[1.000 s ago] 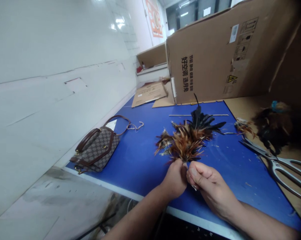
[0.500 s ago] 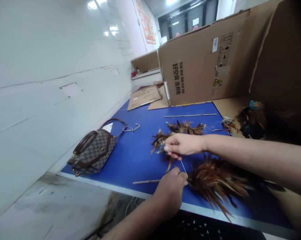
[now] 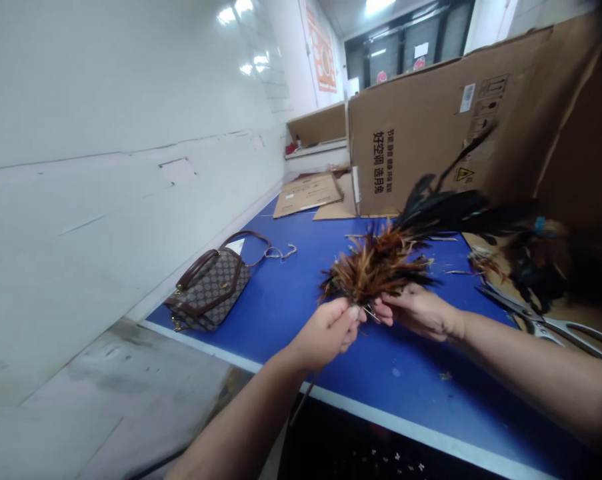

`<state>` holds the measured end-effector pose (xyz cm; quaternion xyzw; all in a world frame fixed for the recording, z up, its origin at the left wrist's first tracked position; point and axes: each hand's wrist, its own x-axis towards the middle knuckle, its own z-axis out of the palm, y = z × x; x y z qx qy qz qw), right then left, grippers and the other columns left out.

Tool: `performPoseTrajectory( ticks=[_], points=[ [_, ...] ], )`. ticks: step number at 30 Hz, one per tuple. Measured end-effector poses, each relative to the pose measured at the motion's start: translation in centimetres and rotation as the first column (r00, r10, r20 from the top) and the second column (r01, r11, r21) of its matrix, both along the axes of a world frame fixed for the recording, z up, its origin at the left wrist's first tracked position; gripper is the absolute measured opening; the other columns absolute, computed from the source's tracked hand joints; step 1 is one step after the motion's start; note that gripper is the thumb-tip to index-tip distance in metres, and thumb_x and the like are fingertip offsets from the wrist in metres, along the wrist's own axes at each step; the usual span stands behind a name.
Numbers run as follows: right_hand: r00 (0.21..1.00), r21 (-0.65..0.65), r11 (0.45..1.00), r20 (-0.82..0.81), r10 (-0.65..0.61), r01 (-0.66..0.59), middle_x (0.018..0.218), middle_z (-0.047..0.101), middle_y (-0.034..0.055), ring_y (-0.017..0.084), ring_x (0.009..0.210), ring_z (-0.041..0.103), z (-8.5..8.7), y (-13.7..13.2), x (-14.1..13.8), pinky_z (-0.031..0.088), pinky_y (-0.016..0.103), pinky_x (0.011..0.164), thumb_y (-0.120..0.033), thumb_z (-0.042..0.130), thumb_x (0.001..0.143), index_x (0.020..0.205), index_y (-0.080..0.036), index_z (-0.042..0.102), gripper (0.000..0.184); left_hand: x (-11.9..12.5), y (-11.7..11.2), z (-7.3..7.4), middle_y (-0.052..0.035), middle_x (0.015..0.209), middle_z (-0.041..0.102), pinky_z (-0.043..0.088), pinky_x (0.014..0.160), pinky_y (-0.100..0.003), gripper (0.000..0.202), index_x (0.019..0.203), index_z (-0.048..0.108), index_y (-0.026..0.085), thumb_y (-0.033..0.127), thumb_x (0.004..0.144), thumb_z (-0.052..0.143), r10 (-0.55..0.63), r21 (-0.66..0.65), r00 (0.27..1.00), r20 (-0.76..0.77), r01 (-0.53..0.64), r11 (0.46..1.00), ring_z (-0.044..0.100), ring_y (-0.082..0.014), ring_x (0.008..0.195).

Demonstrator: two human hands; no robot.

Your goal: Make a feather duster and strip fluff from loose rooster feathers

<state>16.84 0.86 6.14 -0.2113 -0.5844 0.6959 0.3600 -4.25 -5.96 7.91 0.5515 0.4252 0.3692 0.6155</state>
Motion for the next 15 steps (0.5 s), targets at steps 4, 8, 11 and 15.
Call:
performPoseTrajectory(
  ticks=[4, 8, 11, 15],
  points=[
    [0.966, -0.125, 0.980, -0.186, -0.177, 0.156, 0.065, 0.052, -0.0018, 0.013, 0.061, 0.047, -0.2, 0.3, -1.4, 0.038, 0.028, 0.062, -0.048, 0.072, 0.092, 0.080, -0.018, 0.061, 0.034, 1.2, 2.6, -0.8, 0.0053, 0.074, 0.044, 0.020, 0.042, -0.018, 0.040, 0.095, 0.053, 0.018, 0.054, 0.090, 0.067, 0.134, -0.061, 0.971, 0.196, -0.124, 0.990, 0.030, -0.0030, 0.048],
    [0.904, -0.095, 0.954, -0.304, -0.301, 0.286, 0.057, 0.045, -0.0043, 0.014, 0.058, 0.043, 0.3, 0.5, -1.6, 0.037, 0.030, 0.062, -0.044, 0.072, 0.093, 0.079, -0.020, 0.061, 0.031, 2.1, 4.1, -2.0, 0.0062, 0.073, 0.044, 0.017, 0.040, -0.017, 0.044, 0.093, 0.051, 0.018, 0.057, 0.086, 0.071, 0.210, -0.118, 0.953, 0.219, -0.187, 0.975, 0.029, -0.0019, 0.046],
    [0.893, -0.081, 0.960, -0.353, -0.280, 0.269, 0.052, 0.032, -0.0079, 0.013, 0.053, 0.036, 0.7, 0.4, -1.4, 0.040, 0.033, 0.066, -0.043, 0.071, 0.094, 0.075, -0.021, 0.060, 0.031, 2.7, 4.4, -3.0, 0.0069, 0.072, 0.043, 0.019, 0.039, -0.016, 0.044, 0.093, 0.051, 0.019, 0.058, 0.086, 0.071, 0.180, -0.123, 0.963, 0.199, -0.158, 0.980, 0.029, -0.0021, 0.045],
    [0.878, -0.136, 0.968, -0.410, -0.249, 0.211, 0.054, 0.025, -0.0090, 0.010, 0.051, 0.024, 0.5, 0.1, -1.6, 0.035, 0.031, 0.062, -0.040, 0.066, 0.097, 0.073, -0.020, 0.057, 0.033, 3.6, 4.4, -4.0, 0.0078, 0.069, 0.041, 0.023, 0.038, -0.016, 0.044, 0.092, 0.050, 0.021, 0.060, 0.087, 0.068, 0.156, -0.091, 0.975, 0.158, -0.143, 0.986, 0.030, -0.0034, 0.045]
  ],
)
